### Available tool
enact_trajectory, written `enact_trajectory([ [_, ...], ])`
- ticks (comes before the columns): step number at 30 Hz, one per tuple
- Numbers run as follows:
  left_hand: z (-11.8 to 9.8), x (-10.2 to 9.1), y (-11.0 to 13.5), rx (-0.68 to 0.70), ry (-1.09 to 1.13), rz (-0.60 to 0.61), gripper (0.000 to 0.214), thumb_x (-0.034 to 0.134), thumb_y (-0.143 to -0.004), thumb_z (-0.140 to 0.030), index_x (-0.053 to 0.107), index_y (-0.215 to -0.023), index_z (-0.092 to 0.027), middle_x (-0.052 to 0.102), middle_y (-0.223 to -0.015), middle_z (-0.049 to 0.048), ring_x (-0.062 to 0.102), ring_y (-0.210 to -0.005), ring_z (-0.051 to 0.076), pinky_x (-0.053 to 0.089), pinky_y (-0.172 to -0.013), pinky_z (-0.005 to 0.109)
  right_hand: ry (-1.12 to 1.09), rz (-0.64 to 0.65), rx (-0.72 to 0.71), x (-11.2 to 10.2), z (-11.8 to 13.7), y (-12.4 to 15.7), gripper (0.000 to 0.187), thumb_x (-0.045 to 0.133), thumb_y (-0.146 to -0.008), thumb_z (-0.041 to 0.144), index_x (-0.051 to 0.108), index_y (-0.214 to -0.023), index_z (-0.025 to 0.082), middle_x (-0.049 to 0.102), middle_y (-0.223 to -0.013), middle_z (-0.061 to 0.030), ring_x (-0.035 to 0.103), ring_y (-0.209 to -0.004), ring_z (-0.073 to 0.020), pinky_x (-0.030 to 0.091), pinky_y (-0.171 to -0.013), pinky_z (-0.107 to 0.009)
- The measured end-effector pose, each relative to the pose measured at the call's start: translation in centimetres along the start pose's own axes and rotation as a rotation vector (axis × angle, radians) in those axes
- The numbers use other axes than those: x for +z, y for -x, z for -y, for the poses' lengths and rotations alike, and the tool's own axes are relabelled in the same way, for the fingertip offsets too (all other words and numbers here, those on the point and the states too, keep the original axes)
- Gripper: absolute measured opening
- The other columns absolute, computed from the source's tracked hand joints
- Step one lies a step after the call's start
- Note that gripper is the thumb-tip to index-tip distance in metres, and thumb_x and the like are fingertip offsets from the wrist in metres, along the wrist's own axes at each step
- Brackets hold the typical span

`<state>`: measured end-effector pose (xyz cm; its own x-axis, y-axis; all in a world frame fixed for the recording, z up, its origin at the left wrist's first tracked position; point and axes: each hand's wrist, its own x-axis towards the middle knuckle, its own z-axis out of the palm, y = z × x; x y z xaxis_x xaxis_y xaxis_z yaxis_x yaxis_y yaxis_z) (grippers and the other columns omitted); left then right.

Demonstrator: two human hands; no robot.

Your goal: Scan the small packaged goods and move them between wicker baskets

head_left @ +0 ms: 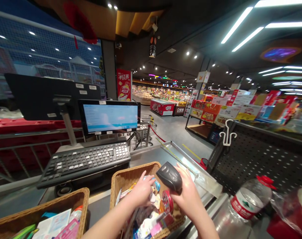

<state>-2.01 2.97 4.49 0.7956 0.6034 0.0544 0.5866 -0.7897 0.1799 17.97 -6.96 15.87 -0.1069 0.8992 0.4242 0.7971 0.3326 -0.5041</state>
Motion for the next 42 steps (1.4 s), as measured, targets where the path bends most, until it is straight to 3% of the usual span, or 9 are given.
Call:
enact_trajectory([
  [6,2.9,-4.4,4.5,-0.077,-0.124,-0.268,0.024,0.068,-0.076,-0.043,0.067,-0.09,-0.023,0.038,-0.154,0.0086,0.029,-0.144,0.028,-0.006,-0.118,0.057,-0.01,-0.023,-0.039,0.8,0.8,-0.5,0.053,0.06,-0.07,0.018,0.06,-0.122,0.02,0.057,-0.133,-0.0114,0.037,-0.139,-0.0357,0.018,-0.116,-0.064],
  [11,4.0,-7.4,8.4,-0.14,-0.287,-0.496,0.029,0.067,-0.079,-0.046,0.065,-0.098,-0.025,0.043,-0.151,0.008,0.038,-0.139,0.027,-0.001,-0.119,0.057,-0.04,-0.034,-0.112,1.8,1.9,-1.5,0.052,0.058,-0.07,0.017,0.06,-0.122,0.019,0.057,-0.133,-0.0123,0.037,-0.139,-0.0351,0.022,-0.115,-0.063],
  [19,5.3,-11.0,14.4,-0.348,-0.474,-0.734,0.029,0.062,-0.084,-0.044,0.067,-0.107,-0.027,0.048,-0.147,0.01,0.045,-0.135,0.029,0.002,-0.119,0.056,-0.067,-0.059,-0.187,4.1,5.8,-4.2,0.054,0.057,-0.069,0.016,0.059,-0.123,0.02,0.058,-0.13,-0.0115,0.036,-0.139,-0.0371,0.017,-0.115,-0.065],
  [28,5.9,-13.8,20.2,-0.528,-0.511,-0.879,0.032,0.061,-0.086,-0.045,0.068,-0.111,-0.027,0.046,-0.148,0.0104,0.043,-0.137,0.029,0.003,-0.119,0.055,-0.11,0.034,-0.317,6.5,11.5,-5.4,0.055,0.058,-0.068,0.016,0.062,-0.123,0.024,0.057,-0.133,-0.0093,0.031,-0.141,-0.0389,0.016,-0.113,-0.066],
  [42,5.8,-15.1,26.3,-0.626,-0.535,-0.977,0.029,0.058,-0.088,-0.043,0.069,-0.109,-0.027,0.05,-0.145,0.0093,0.046,-0.134,0.028,0.005,-0.119,0.055,-0.139,0.164,-0.387,8.4,16.7,-3.6,0.059,0.055,-0.065,0.013,0.064,-0.121,0.028,0.058,-0.131,-0.0053,0.029,-0.143,-0.0358,0.012,-0.116,-0.064],
])
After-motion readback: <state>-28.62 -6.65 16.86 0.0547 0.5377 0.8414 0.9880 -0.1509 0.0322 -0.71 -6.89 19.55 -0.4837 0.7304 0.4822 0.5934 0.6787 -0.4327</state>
